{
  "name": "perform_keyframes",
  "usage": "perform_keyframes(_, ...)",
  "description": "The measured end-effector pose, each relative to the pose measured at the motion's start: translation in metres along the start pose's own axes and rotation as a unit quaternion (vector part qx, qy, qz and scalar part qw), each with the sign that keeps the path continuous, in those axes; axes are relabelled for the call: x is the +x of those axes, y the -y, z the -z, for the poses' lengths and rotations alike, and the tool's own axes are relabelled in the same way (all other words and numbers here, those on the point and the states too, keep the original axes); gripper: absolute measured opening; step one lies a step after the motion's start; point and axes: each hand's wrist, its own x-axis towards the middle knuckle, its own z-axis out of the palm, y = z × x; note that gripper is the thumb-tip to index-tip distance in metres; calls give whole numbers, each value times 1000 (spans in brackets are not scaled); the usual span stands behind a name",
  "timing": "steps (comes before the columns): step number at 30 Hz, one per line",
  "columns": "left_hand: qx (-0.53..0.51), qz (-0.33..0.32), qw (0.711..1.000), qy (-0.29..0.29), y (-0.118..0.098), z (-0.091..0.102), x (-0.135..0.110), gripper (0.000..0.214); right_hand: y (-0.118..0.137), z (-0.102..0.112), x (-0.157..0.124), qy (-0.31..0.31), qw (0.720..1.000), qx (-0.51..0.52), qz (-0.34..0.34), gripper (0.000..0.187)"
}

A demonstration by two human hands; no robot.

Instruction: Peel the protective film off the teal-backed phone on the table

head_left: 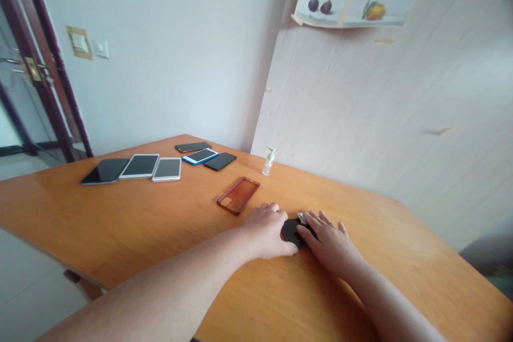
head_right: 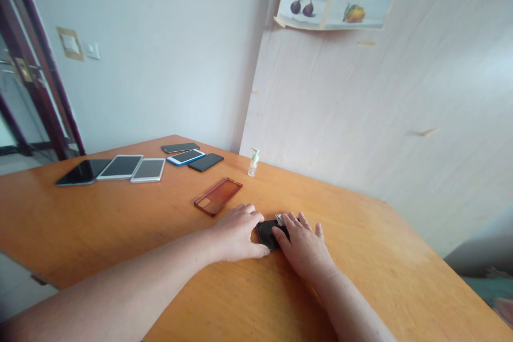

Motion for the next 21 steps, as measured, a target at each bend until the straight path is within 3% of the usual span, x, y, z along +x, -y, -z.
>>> perform_keyframes(5, 3, 4, 1000, 3, -2, 2, -1, 49, 14, 5, -7, 13, 998, 15, 67, 61)
perform_keyframes(13, 1, 8, 1000, 18, -2, 5, -1, 51, -1, 7, -1, 4, 1000, -17, -16, 55)
perform_keyframes(19, 2, 6, 1000, 1, -1, 0, -1, 48, 11, 4, -6, 1, 997, 9, 75, 59)
perform_keyframes(21, 3, 8, 1000, 3, -2, 1, -1, 48, 11, 6, -7, -2, 997, 3, 75, 58)
